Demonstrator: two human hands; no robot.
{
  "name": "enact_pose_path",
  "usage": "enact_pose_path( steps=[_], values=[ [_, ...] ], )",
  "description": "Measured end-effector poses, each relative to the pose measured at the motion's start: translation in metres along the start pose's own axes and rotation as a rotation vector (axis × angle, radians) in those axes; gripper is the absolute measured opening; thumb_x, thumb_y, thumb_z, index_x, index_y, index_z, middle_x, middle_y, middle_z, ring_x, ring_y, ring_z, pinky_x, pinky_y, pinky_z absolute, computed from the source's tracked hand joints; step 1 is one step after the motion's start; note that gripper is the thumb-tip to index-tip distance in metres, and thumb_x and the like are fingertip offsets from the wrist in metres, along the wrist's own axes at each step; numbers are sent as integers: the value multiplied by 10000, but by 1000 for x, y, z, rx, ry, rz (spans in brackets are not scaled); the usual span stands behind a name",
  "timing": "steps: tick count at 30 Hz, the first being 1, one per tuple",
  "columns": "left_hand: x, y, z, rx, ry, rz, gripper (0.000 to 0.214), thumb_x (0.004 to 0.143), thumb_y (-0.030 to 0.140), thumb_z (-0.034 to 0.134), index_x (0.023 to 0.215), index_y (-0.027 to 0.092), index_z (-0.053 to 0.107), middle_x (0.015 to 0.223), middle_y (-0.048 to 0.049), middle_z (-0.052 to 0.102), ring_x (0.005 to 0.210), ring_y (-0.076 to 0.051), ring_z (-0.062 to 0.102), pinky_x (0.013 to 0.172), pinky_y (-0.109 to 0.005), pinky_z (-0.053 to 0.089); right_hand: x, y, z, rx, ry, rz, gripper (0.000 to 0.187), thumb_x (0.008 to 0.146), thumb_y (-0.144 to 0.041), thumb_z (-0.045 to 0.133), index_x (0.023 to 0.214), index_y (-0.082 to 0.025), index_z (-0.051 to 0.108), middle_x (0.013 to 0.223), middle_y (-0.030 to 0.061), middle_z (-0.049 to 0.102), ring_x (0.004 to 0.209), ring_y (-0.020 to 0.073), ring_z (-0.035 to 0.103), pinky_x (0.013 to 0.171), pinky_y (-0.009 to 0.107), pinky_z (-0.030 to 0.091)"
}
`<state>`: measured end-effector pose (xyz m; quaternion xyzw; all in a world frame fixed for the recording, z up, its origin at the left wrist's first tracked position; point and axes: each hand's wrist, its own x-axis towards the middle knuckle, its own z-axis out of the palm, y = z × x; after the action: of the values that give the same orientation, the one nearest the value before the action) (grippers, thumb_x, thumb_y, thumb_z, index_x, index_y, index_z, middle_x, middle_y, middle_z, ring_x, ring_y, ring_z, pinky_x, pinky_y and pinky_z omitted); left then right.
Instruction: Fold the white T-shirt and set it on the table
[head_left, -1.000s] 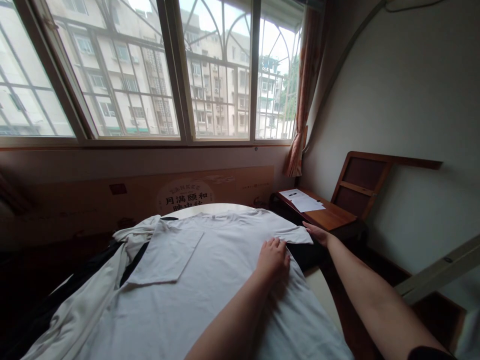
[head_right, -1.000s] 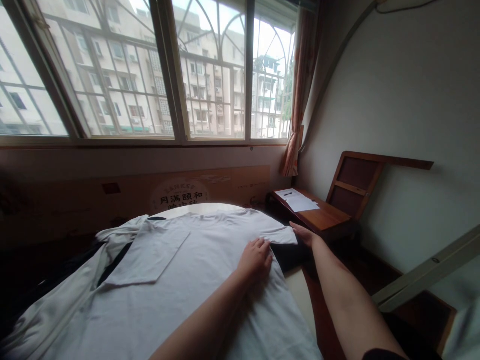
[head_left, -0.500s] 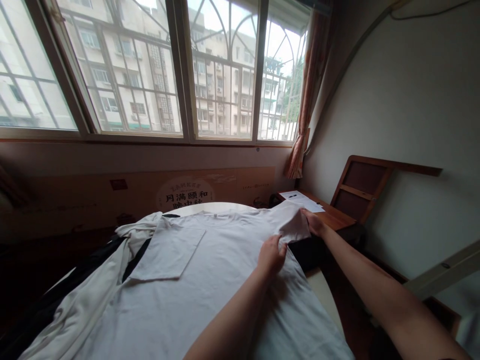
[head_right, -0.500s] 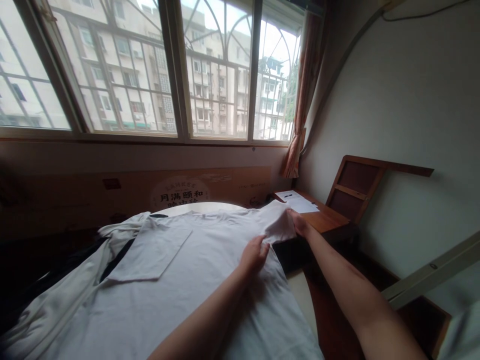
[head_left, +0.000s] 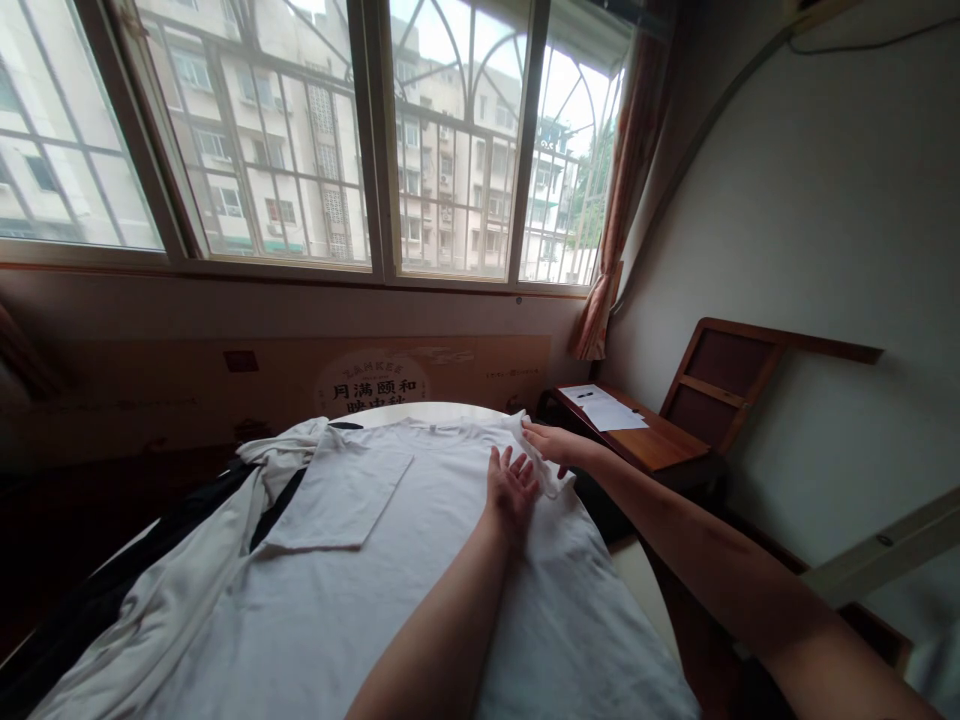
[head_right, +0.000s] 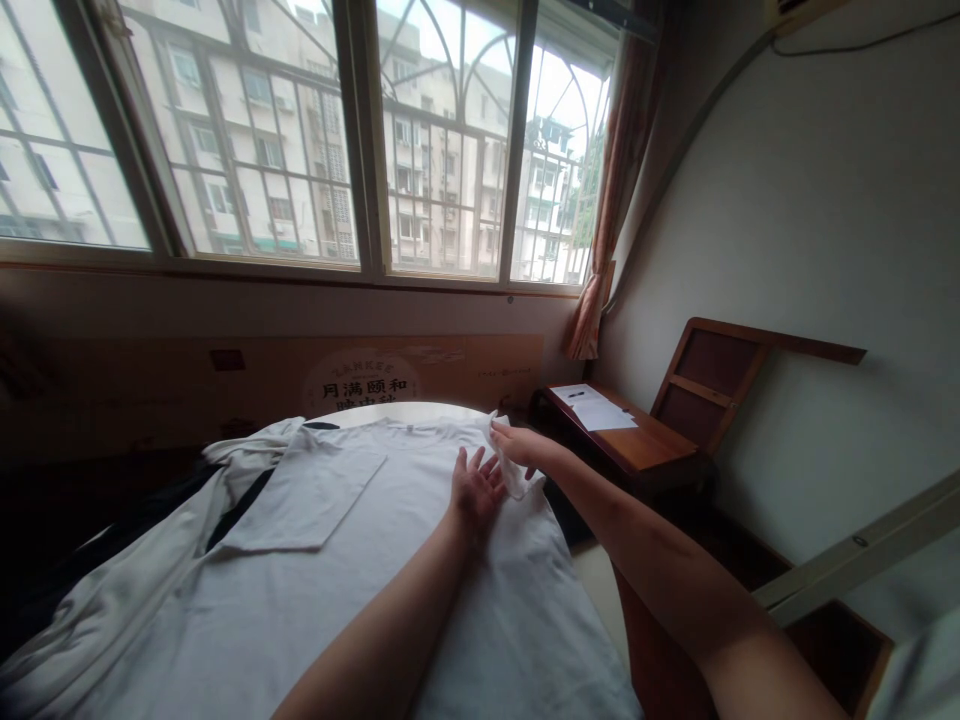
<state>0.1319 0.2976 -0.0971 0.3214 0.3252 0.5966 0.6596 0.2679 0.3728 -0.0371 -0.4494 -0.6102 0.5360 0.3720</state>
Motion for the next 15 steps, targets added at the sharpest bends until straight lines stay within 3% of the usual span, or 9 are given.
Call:
enact_pose_path(
  steps=[2,4,7,11,13,15],
  values=[
    [0,3,1,-287,-104,8,746,922,721,318,1451,208,432,1410,-166,582,1209,-305,633,966,-484,553,-6,-11,-5,-248,41,40,515,922,-449,631,1411,-303,571,1357,104,634,710,176,693,552,316,604],
    [1,3,1,-370,-145,15,674,909,650,450,1374,165,505,1335,-179,636,1180,-327,647,974,-505,544,-14,-19,-18,-419,73,50,581,945,-445,569,1498,-297,472,1447,121,568,840,230,719,608,333,612],
    [4,-3,0,-220,13,53,520,861,409,620,1314,180,502,1199,-148,703,1056,-293,706,926,-485,570,-31,-19,-41,-582,61,53,714,841,-264,673,1518,-223,452,1424,125,597,1103,287,677,869,368,594],
    [11,-9,-4,-47,145,162,508,767,200,631,1256,226,496,1121,-87,719,920,-223,733,857,-401,596,-56,10,-54,-760,-136,-10,946,643,-146,787,1523,-206,445,1530,105,505,1399,310,477,1177,397,372],
    [13,-9,-7,13,162,195,515,723,153,626,1223,220,522,1107,-85,719,895,-207,729,833,-363,598,-64,32,-51,-885,-188,-100,972,678,-193,765,1564,-202,366,1588,117,418,1456,316,399,1214,435,304],
    [15,-8,-10,95,190,228,536,689,121,635,1209,206,539,1103,-96,721,906,-207,723,825,-341,596,-68,52,-43,-991,-119,-179,903,752,-210,693,1579,-192,331,1597,134,396,1469,313,378,1212,459,295]
  ],
)
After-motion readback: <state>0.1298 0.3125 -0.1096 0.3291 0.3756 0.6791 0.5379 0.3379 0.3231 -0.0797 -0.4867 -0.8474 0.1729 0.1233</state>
